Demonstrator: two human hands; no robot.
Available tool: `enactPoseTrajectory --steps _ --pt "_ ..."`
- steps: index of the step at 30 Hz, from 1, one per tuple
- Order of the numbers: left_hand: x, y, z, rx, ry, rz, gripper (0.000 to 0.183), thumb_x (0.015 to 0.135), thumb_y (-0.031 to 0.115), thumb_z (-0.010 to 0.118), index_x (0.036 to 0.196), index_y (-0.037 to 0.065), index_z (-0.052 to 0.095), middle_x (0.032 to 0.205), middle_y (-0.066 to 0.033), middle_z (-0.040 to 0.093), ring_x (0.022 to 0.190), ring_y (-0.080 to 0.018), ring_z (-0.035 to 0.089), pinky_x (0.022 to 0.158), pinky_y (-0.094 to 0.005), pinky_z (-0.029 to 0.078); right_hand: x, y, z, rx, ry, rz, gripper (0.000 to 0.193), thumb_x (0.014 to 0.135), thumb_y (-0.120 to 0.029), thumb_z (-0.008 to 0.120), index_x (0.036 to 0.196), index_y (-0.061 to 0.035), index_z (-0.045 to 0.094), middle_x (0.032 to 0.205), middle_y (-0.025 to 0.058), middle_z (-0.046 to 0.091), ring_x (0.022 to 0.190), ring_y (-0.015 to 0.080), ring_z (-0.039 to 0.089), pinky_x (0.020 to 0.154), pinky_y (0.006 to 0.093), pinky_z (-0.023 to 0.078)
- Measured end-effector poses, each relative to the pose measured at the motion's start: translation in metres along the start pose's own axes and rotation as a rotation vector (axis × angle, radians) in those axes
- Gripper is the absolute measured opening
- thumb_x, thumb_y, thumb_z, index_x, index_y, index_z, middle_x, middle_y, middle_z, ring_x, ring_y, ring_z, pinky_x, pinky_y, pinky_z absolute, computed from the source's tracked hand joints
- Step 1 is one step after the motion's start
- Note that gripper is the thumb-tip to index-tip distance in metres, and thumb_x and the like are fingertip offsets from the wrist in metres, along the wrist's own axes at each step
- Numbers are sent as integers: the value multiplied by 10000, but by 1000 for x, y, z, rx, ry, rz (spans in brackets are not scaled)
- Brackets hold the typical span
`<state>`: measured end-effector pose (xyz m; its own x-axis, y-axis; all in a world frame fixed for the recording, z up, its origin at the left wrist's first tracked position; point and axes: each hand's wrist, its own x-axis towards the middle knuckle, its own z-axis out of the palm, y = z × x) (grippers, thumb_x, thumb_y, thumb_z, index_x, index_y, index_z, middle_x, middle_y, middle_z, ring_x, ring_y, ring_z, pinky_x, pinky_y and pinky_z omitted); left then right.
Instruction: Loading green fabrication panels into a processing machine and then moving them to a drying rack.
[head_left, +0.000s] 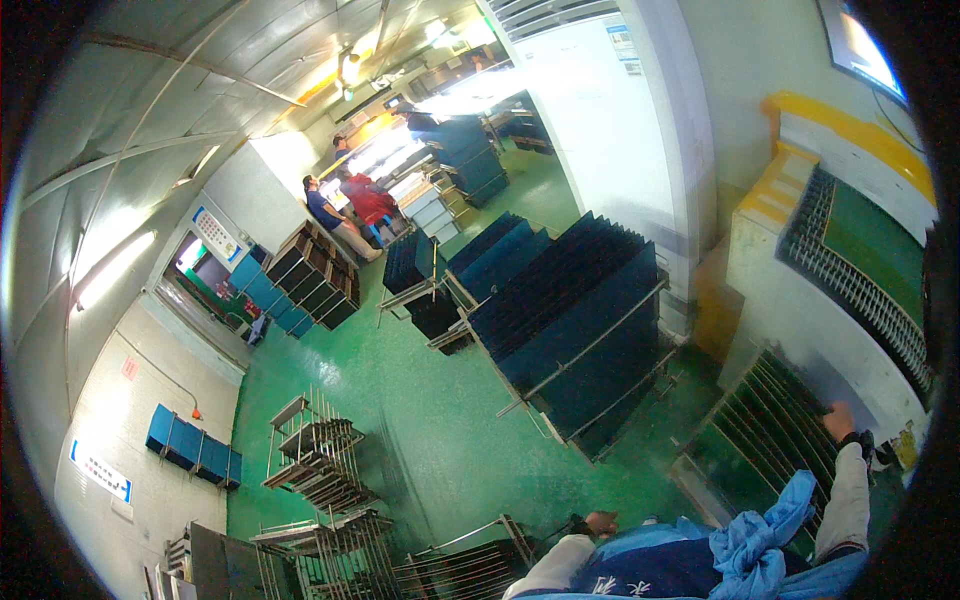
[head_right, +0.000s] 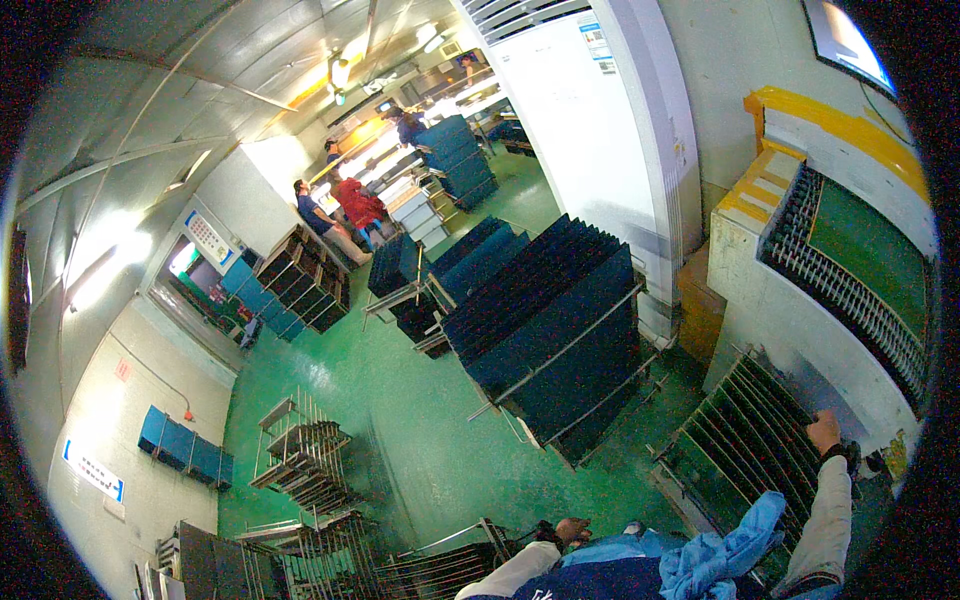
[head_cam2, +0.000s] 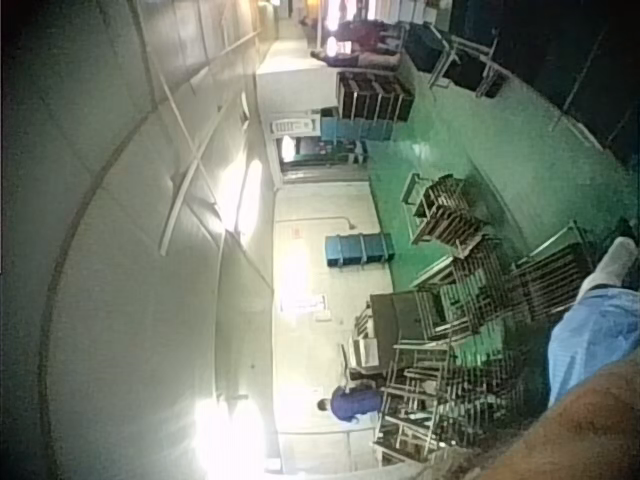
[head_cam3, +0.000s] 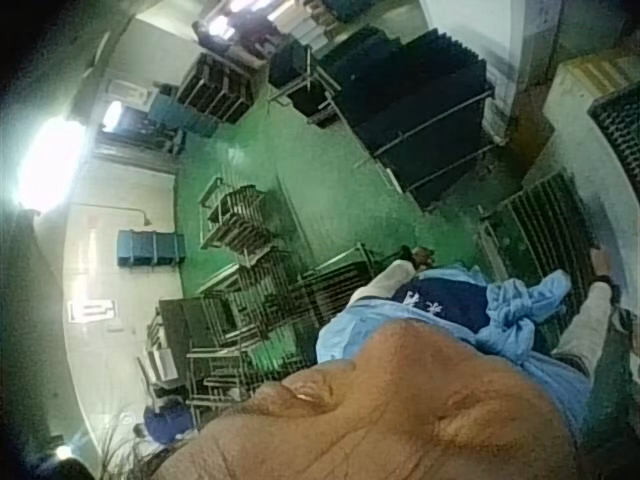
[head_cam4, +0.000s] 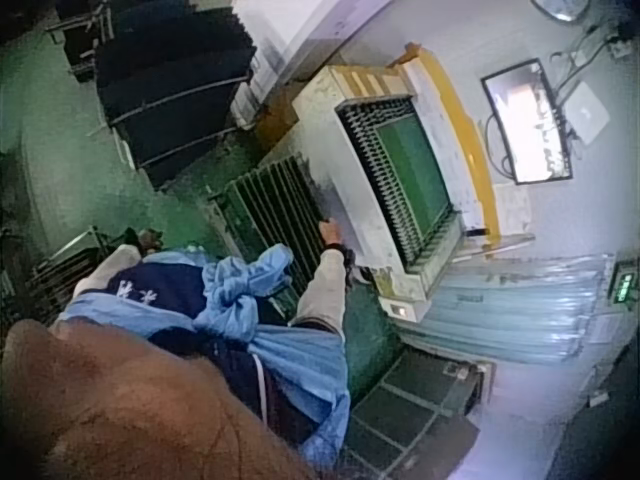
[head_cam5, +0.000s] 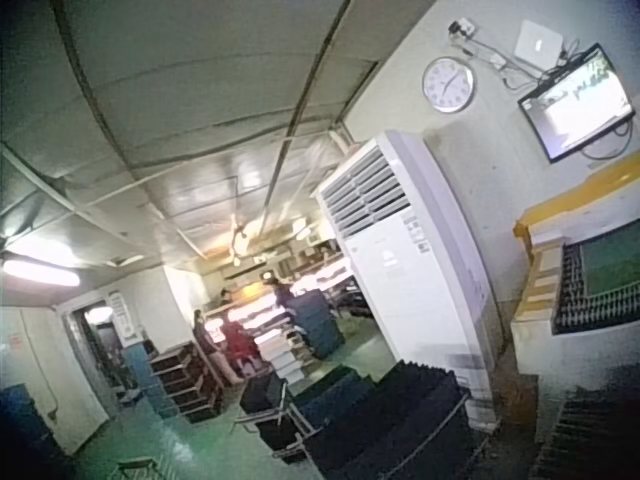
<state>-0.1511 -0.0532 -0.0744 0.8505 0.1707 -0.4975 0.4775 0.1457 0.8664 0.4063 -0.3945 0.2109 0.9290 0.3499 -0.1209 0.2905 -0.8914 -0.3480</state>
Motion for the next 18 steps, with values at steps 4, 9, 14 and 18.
enactPoseTrajectory --steps 4,9,14,18 --pt "5 6 1 293 19 248 338 705 273 532 944 45 464 732 -112 564 589 -257 544 496 -358 434 -5 3 -3 -13 39 14 294 584 -137 562 837 12 558 913 208 525 860 347 497 748 375 413" --pt "6 9 -4 132 -43 68 421 671 315 551 984 48 462 702 -139 543 638 -297 543 532 -393 426 7 15 7 -52 -16 4 299 580 -143 564 839 8 562 912 199 529 864 340 495 758 375 410" --pt "7 8 -4 203 -42 -33 411 673 310 551 970 40 462 698 -151 538 643 -306 545 542 -399 421 -2 -2 -3 -20 27 10 324 575 -153 561 861 -2 568 926 189 532 879 334 489 777 377 402" --pt "-2 32 10 163 92 -192 375 689 285 547 961 41 461 724 -146 546 645 -306 549 552 -390 431 3 3 0 -43 38 7 333 571 -147 560 875 -11 572 955 189 530 890 332 488 782 376 402"
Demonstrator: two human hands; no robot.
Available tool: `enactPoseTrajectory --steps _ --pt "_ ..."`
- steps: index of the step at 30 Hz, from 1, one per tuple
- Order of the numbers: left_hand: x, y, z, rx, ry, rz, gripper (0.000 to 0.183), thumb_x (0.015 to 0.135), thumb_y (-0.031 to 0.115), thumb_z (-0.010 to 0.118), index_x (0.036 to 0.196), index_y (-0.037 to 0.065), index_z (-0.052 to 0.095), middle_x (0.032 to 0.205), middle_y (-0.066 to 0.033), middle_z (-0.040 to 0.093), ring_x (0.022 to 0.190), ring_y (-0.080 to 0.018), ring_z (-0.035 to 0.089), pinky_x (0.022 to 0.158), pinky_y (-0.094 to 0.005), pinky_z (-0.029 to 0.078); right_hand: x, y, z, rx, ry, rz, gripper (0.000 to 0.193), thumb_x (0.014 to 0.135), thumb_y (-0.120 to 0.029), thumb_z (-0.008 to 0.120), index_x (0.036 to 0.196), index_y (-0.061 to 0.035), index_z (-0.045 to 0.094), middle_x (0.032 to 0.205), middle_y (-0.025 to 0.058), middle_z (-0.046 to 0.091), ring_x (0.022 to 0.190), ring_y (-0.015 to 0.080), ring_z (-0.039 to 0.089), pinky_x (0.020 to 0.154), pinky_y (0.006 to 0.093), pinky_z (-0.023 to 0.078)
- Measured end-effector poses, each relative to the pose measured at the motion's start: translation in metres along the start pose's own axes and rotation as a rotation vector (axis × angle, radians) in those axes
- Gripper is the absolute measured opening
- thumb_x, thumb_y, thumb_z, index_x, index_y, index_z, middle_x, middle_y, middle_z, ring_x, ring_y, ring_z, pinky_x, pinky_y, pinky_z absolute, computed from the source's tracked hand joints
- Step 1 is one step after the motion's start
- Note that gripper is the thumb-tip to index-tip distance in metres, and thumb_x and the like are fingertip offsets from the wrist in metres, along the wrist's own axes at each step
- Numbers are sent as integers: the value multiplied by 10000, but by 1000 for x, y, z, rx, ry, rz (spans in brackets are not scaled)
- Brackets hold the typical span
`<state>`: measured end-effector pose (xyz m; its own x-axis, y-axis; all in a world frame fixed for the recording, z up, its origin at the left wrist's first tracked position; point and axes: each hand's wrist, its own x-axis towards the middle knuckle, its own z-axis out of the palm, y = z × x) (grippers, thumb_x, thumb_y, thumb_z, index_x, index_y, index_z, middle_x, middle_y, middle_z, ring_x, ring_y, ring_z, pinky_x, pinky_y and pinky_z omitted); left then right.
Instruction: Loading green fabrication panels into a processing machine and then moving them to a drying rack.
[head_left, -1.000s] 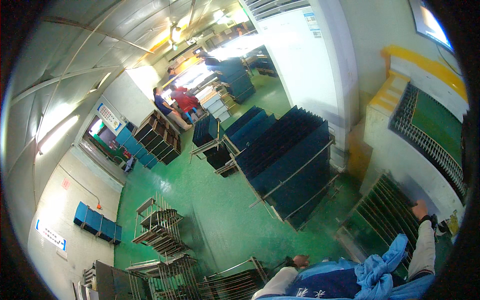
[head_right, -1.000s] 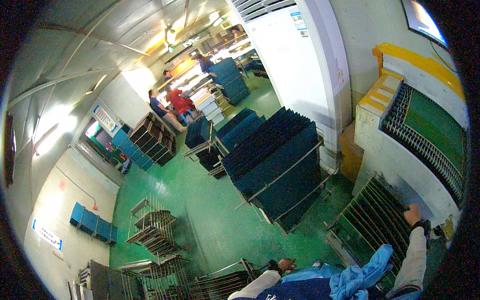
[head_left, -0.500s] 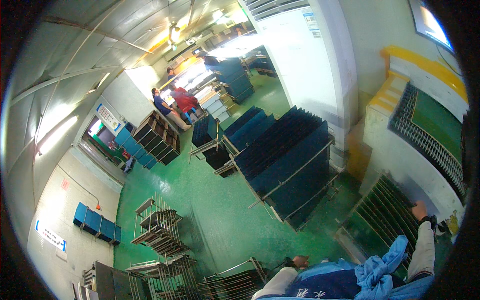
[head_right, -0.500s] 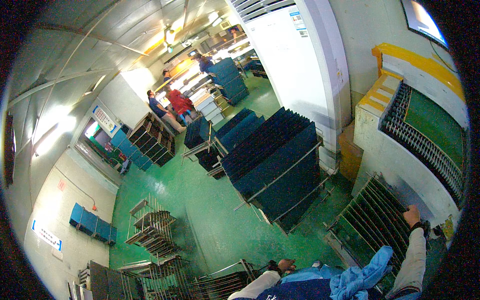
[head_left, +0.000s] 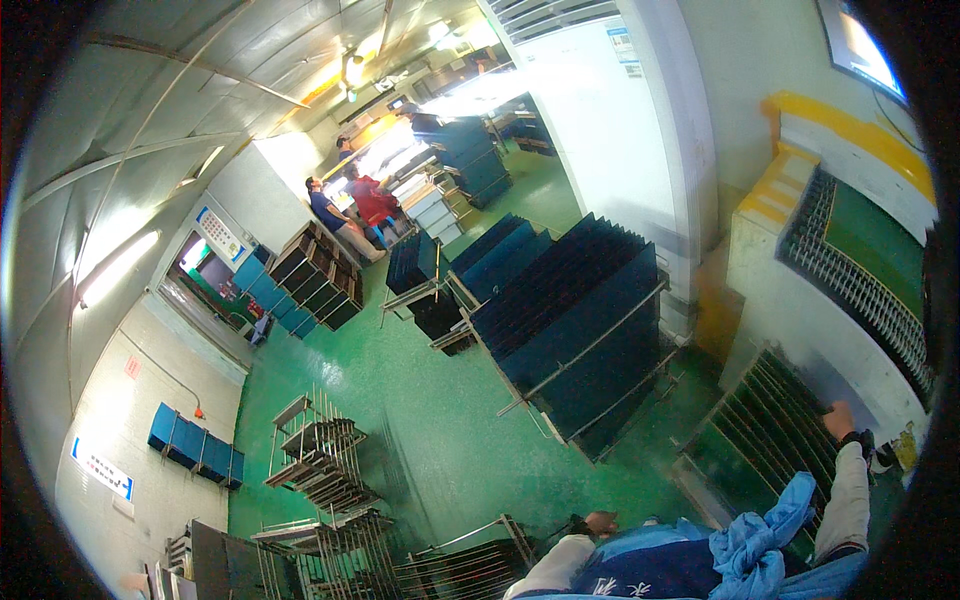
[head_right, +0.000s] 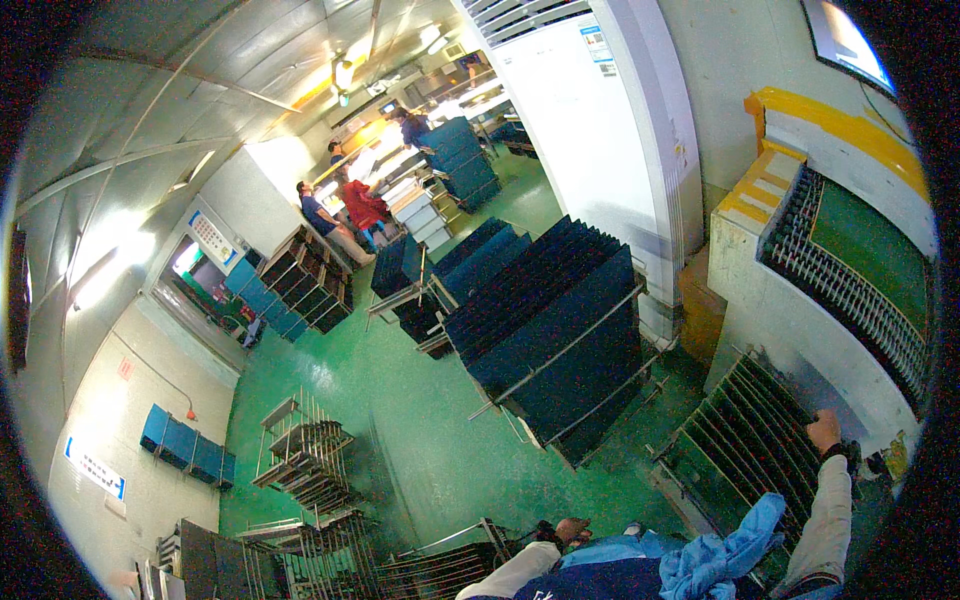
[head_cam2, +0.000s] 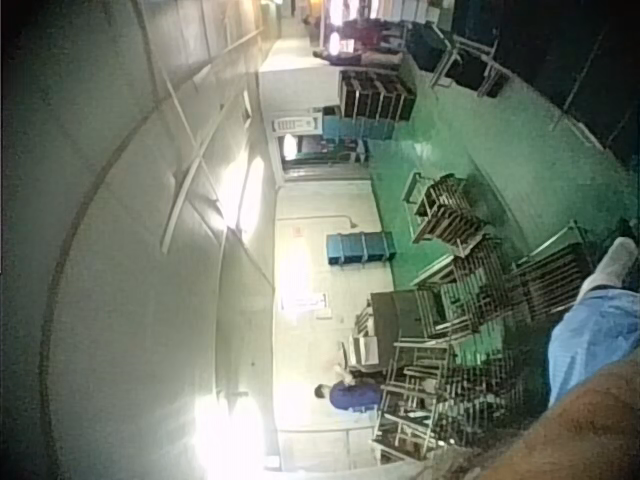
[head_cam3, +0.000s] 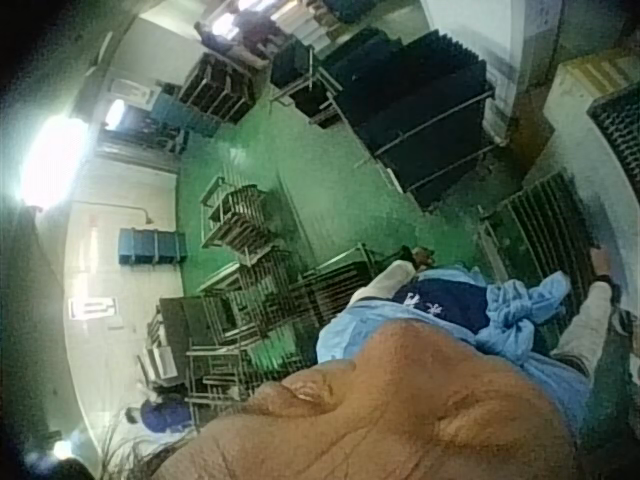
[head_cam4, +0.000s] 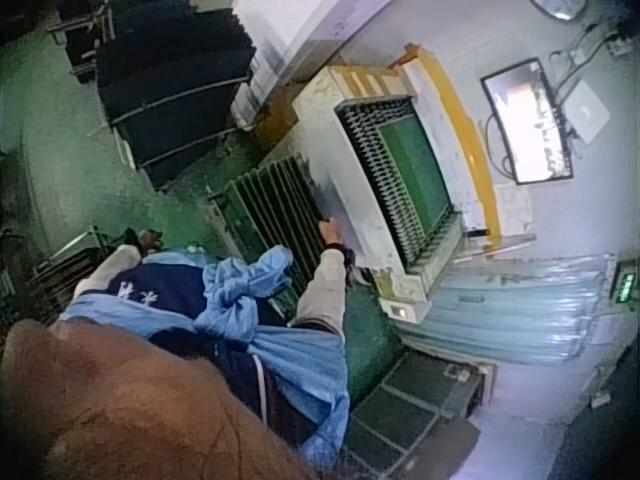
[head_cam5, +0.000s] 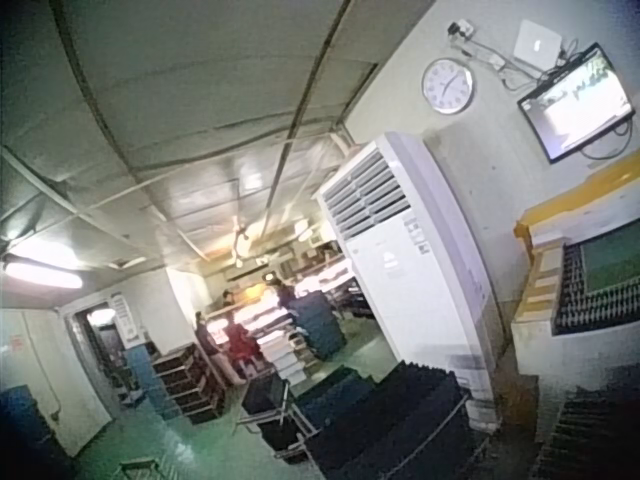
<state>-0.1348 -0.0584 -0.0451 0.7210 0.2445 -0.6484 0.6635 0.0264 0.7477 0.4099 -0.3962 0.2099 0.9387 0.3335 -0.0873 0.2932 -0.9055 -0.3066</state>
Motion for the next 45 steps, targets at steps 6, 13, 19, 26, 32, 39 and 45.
enactPoseTrajectory --steps 6,13,19,26,32,39,45 --pt "-18 7 -5 -36 20 196 327 730 274 518 948 38 457 765 -140 557 628 -296 555 542 -386 434 -6 -16 -8 29 25 -34 299 567 -117 538 835 13 567 873 209 551 840 353 511 752 381 414" --pt "-17 20 4 62 85 48 357 742 312 511 943 23 452 717 -154 555 630 -309 551 534 -400 418 0 4 0 9 46 -92 309 559 -107 528 837 25 557 845 235 537 805 374 505 709 386 415" --pt "-2 -4 2 46 54 57 357 725 310 524 930 24 460 715 -168 548 656 -325 548 551 -401 419 4 0 5 58 24 -32 301 553 -115 533 818 28 546 845 228 529 820 369 496 720 383 411" --pt "-7 7 6 60 54 72 420 716 335 527 984 21 453 796 -193 554 742 -360 540 602 -427 427 0 2 0 55 1 -27 303 562 -125 541 824 26 552 863 229 527 826 356 507 713 383 419" --pt "1 -6 5 69 53 79 461 717 360 529 1016 17 457 828 -196 558 780 -358 536 624 -431 430 3 1 0 19 -32 -17 264 552 -124 546 767 30 557 842 233 533 805 361 512 692 384 422" --pt "-8 -5 -4 58 -84 410 464 710 353 539 1020 21 445 825 -202 546 796 -367 521 635 -439 423 13 15 9 89 -58 6 189 543 -119 545 671 15 508 759 222 521 736 361 498 612 428 395" --pt "-8 -7 -4 323 -99 606 432 693 340 554 997 49 461 832 -191 541 813 -369 506 634 -433 424 7 25 12 77 5 -46 219 537 -122 553 709 13 537 805 217 522 798 374 485 683 409 406"
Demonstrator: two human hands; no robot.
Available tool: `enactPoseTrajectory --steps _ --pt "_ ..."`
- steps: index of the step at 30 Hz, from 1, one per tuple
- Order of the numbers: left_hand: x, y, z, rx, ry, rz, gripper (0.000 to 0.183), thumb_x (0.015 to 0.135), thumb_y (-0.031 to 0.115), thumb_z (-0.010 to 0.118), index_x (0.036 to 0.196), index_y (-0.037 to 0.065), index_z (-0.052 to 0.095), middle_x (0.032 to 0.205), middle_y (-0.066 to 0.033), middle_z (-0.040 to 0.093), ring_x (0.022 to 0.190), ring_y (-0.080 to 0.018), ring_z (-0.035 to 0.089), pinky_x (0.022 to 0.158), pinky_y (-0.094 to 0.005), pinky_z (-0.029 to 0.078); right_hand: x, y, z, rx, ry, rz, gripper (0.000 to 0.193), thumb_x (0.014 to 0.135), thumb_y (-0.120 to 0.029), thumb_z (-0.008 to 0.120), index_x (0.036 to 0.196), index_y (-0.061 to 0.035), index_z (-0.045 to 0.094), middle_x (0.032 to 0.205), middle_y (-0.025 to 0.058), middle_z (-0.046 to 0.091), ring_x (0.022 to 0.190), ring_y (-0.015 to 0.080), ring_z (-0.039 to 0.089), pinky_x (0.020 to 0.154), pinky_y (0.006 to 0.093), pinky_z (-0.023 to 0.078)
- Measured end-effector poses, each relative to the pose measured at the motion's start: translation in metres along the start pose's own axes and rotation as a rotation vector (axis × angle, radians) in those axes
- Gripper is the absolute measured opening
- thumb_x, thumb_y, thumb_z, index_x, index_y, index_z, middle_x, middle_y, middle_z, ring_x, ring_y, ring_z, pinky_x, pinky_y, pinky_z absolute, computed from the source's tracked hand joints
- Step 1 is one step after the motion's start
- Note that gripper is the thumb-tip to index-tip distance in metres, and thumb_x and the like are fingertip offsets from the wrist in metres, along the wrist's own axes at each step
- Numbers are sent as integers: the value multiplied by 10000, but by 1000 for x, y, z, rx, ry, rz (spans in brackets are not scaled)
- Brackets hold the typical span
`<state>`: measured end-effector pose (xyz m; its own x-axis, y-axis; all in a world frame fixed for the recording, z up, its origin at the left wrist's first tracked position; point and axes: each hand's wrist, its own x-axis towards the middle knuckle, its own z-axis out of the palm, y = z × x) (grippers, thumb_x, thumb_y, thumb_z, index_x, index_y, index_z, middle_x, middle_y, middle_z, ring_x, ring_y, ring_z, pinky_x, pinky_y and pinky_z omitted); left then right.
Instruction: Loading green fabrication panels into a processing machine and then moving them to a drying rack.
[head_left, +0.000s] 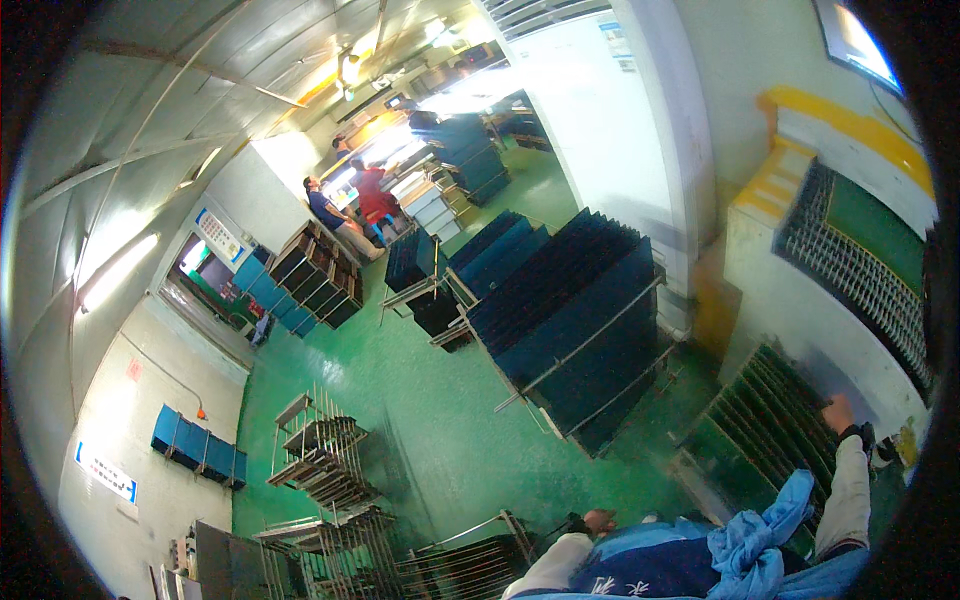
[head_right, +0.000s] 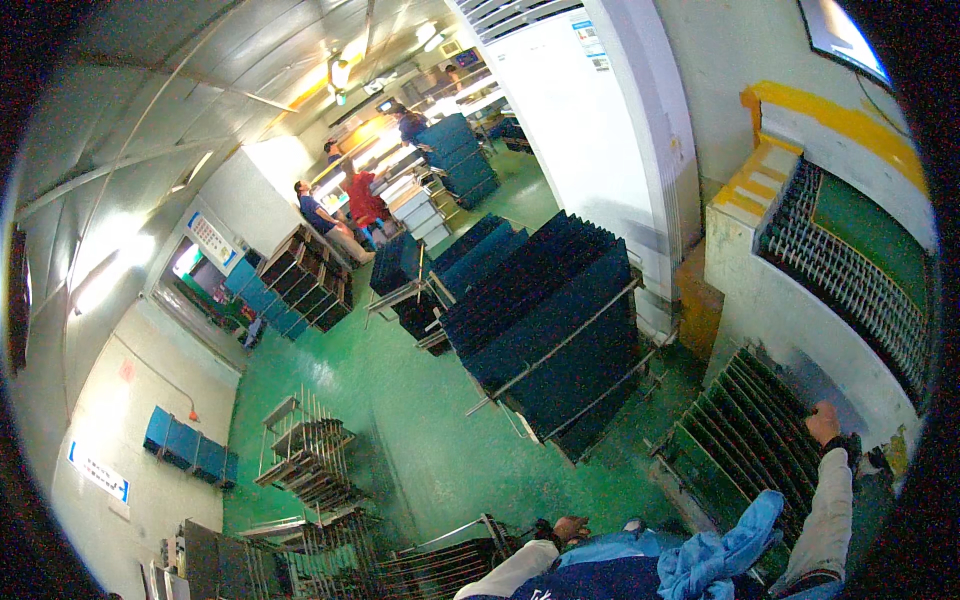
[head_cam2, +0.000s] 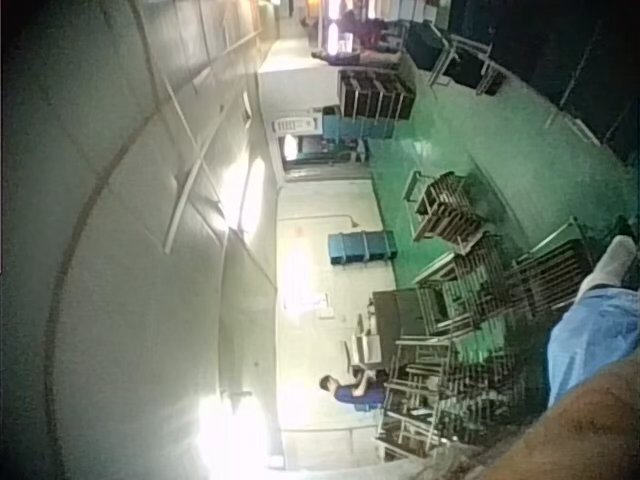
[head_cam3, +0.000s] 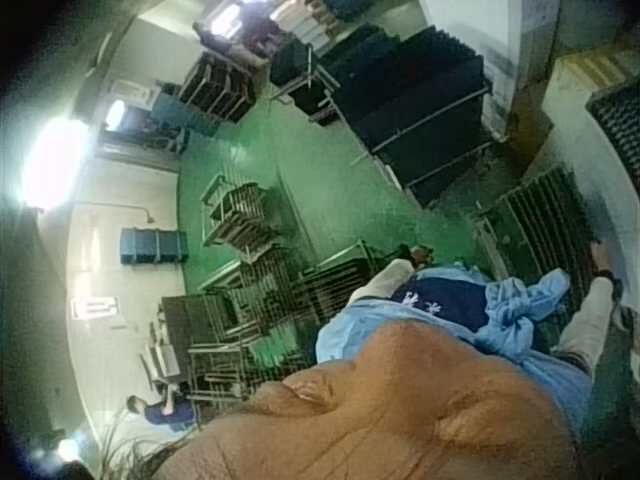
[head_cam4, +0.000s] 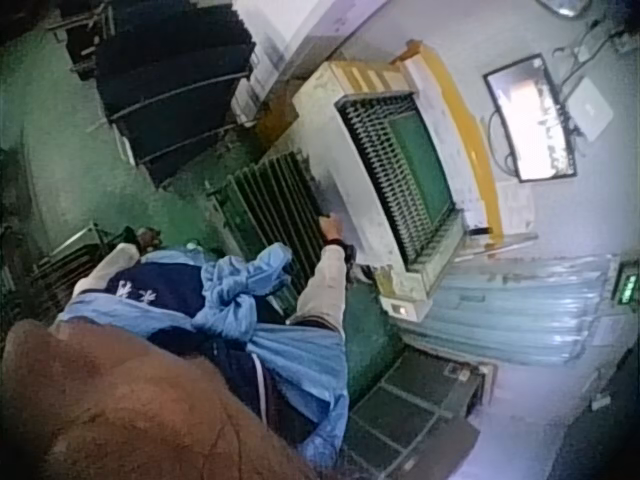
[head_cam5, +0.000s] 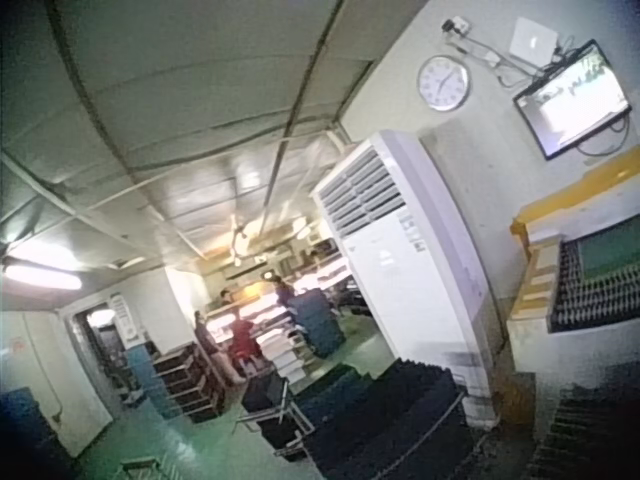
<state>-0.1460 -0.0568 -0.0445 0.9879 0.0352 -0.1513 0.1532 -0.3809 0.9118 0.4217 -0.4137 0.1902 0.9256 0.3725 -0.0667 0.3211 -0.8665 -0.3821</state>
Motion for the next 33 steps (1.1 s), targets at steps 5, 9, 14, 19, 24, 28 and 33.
enactPoseTrajectory --steps 5,9,14,19,24,28,33 --pt "1 -17 7 569 -20 -29 381 691 315 555 980 77 483 821 -163 552 756 -325 535 603 -398 437 1 -17 2 -50 24 -116 250 560 -147 564 739 26 548 867 211 528 840 361 487 717 408 407" --pt "2 21 8 -298 184 -674 341 728 319 522 965 75 494 796 -104 569 684 -233 559 536 -352 446 -1 -11 2 -56 109 -77 296 582 -149 561 813 35 546 959 198 516 874 347 486 747 388 414" --pt "18 112 -20 -721 364 -1021 314 784 330 473 960 72 505 771 -50 581 600 -143 557 421 -268 433 -25 -55 -46 -136 -166 54 406 611 -176 560 952 39 512 1041 198 489 957 337 465 805 373 400" --pt "22 64 -14 -751 313 -958 284 797 311 474 946 71 510 727 -63 576 521 -148 541 385 -247 418 -11 -34 -23 -57 -99 47 398 619 -190 556 954 23 518 1045 197 489 963 333 460 821 374 389" --pt "17 4 4 -624 182 -766 252 799 294 499 924 76 518 730 -76 593 521 -150 546 402 -257 429 -13 -37 -18 -86 -61 16 388 620 -181 557 947 24 518 1043 210 487 972 329 454 819 372 389" --pt "16 -19 14 -603 132 -745 301 788 332 480 956 82 490 709 -69 587 552 -167 541 465 -300 428 -7 -30 -16 -102 -199 -75 364 623 -186 567 920 21 523 1003 197 499 955 330 456 819 373 386" --pt "9 2 8 -232 20 -497 425 781 362 430 1097 79 444 752 -71 583 652 -186 557 569 -347 433 -1 -19 -5 -20 -154 34 349 613 -192 592 894 7 533 926 175 524 922 331 462 819 382 376"
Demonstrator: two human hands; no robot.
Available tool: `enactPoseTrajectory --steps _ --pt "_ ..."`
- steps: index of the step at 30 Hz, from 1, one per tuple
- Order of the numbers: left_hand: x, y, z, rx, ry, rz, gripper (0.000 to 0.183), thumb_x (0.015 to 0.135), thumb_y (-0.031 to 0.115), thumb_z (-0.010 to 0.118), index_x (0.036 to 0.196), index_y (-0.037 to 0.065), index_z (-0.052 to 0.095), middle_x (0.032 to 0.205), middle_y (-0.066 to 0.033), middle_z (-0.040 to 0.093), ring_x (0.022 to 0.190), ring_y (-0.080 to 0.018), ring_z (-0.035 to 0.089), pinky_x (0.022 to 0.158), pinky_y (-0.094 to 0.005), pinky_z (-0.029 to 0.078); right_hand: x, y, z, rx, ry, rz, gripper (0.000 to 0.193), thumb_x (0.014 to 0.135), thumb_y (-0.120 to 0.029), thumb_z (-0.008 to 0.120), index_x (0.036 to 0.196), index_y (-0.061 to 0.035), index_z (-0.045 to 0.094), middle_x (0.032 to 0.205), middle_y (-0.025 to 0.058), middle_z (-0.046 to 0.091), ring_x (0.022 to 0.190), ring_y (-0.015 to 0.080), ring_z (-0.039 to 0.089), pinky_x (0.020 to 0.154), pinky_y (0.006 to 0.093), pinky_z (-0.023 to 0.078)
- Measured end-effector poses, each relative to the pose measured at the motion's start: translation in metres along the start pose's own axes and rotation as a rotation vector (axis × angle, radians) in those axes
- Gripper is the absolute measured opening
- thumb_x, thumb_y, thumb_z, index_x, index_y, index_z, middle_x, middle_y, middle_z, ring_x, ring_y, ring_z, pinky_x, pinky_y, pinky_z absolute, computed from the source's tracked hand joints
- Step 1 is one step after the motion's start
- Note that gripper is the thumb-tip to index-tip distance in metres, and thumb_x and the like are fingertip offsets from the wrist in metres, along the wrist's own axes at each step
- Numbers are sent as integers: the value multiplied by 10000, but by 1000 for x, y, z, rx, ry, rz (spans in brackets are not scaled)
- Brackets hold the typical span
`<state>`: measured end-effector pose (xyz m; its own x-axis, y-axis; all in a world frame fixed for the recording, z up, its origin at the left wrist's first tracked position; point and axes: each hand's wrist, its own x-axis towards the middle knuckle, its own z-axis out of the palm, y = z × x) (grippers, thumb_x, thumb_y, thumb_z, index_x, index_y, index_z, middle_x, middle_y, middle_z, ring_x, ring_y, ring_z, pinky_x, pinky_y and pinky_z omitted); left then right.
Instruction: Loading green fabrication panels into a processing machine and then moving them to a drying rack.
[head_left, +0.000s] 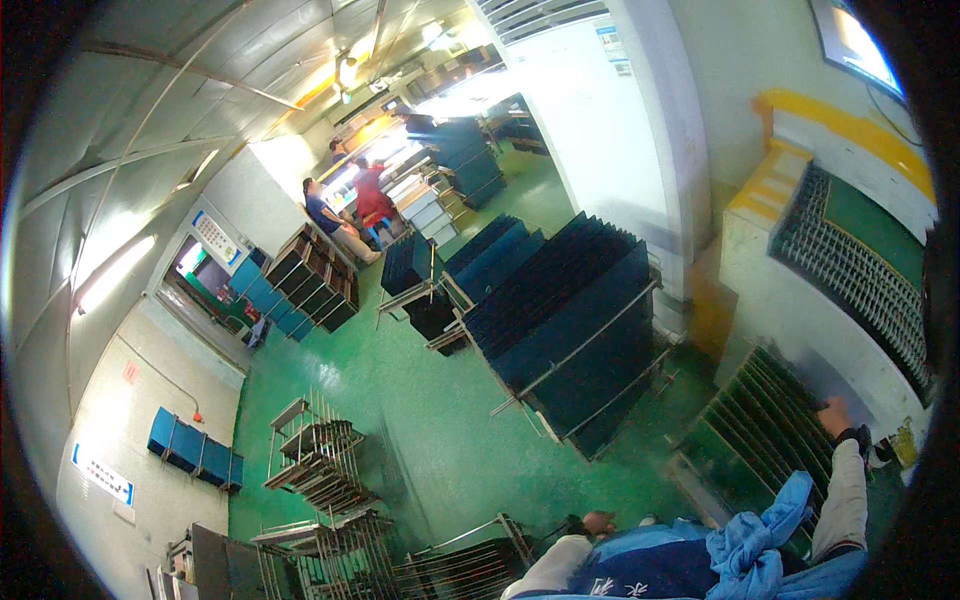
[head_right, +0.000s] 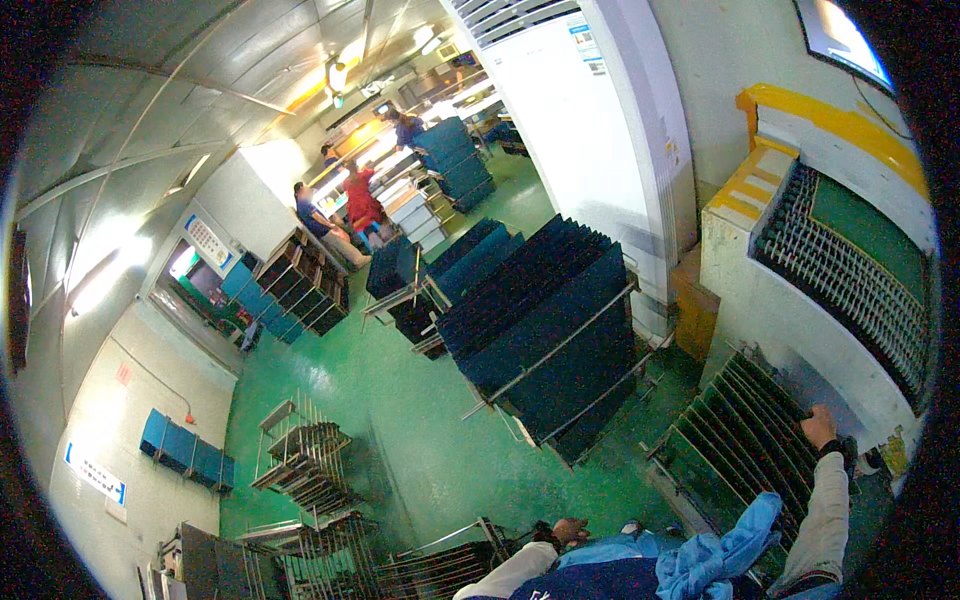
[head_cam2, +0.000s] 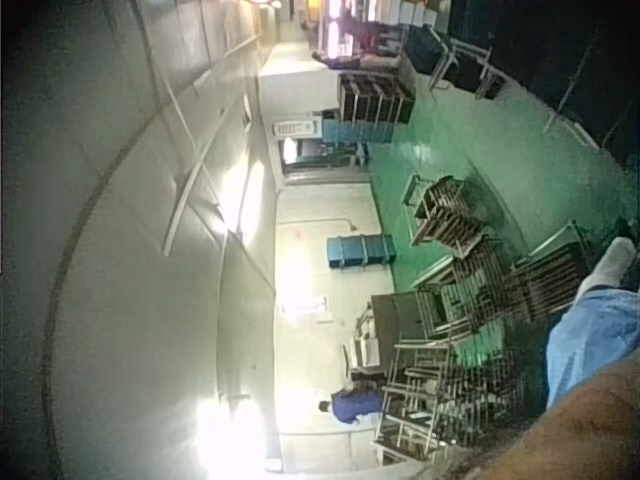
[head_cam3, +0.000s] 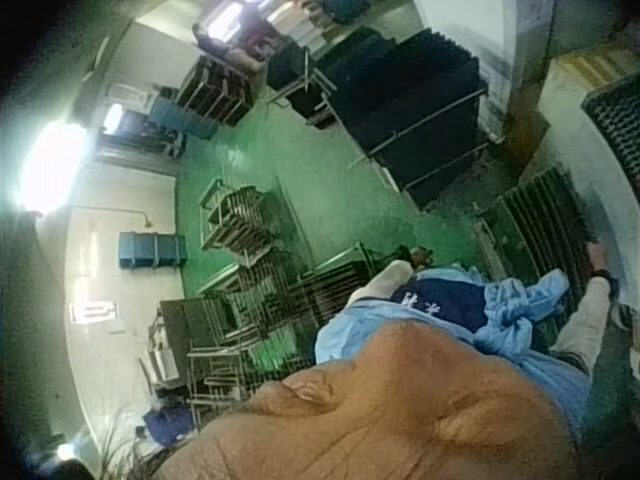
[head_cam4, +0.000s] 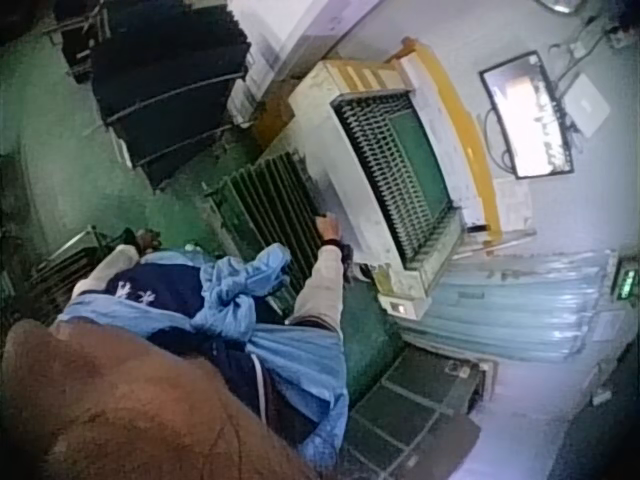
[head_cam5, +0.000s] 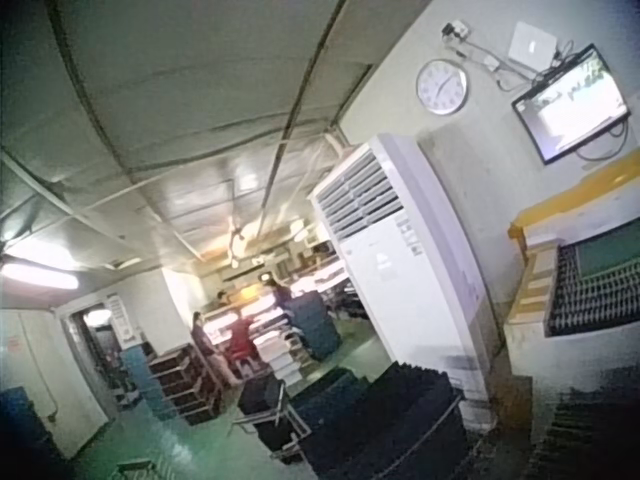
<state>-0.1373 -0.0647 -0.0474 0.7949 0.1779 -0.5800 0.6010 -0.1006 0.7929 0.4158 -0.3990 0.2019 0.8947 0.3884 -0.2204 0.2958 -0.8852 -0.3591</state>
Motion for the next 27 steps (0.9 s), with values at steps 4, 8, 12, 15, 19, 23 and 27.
enactPoseTrajectory --steps 4,8,12,15,19,23,27 --pt "-6 35 -2 -246 -18 -298 408 781 320 445 1111 80 434 812 -75 586 651 -179 562 535 -306 437 -10 21 3 -53 151 -35 325 610 -187 592 867 5 537 935 180 522 912 334 464 786 390 385" --pt "9 -26 -9 -515 -81 -290 451 770 301 471 1151 69 400 857 -83 591 666 -180 572 542 -281 446 -17 -22 -12 -53 103 -20 294 603 -163 572 844 2 538 926 199 517 869 349 483 743 395 401" --pt "16 -42 -6 -204 -62 -29 499 740 289 515 1166 63 387 847 -98 593 678 -207 576 560 -300 451 -28 -43 -29 -85 -26 47 296 590 -137 552 854 -5 539 921 214 511 841 360 497 725 397 409" --pt "17 -37 -4 -62 -36 93 526 708 288 548 1157 64 391 813 -111 591 685 -230 577 565 -331 451 -20 -13 -10 -12 158 -6 288 587 -129 549 849 -10 539 899 218 517 837 360 502 722 397 411" --pt "14 -39 -4 -69 -23 68 441 713 253 540 1094 62 426 767 -110 585 667 -232 578 551 -343 453 -10 1 6 10 298 -40 276 577 -122 545 829 -11 534 856 221 528 805 363 512 709 400 416" --pt "7 -34 -4 194 -3 268 331 730 212 519 1014 58 451 725 -105 579 642 -231 576 538 -341 453 -29 -45 -28 -45 105 25 277 562 -122 543 811 -1 536 852 223 528 813 360 508 712 395 414" --pt "6 -17 -2 -97 -1 11 333 728 233 517 1008 65 453 713 -107 578 637 -229 572 520 -347 451 -38 -49 -35 -94 115 -21 278 555 -119 540 802 8 541 861 219 528 825 353 503 713 386 413"
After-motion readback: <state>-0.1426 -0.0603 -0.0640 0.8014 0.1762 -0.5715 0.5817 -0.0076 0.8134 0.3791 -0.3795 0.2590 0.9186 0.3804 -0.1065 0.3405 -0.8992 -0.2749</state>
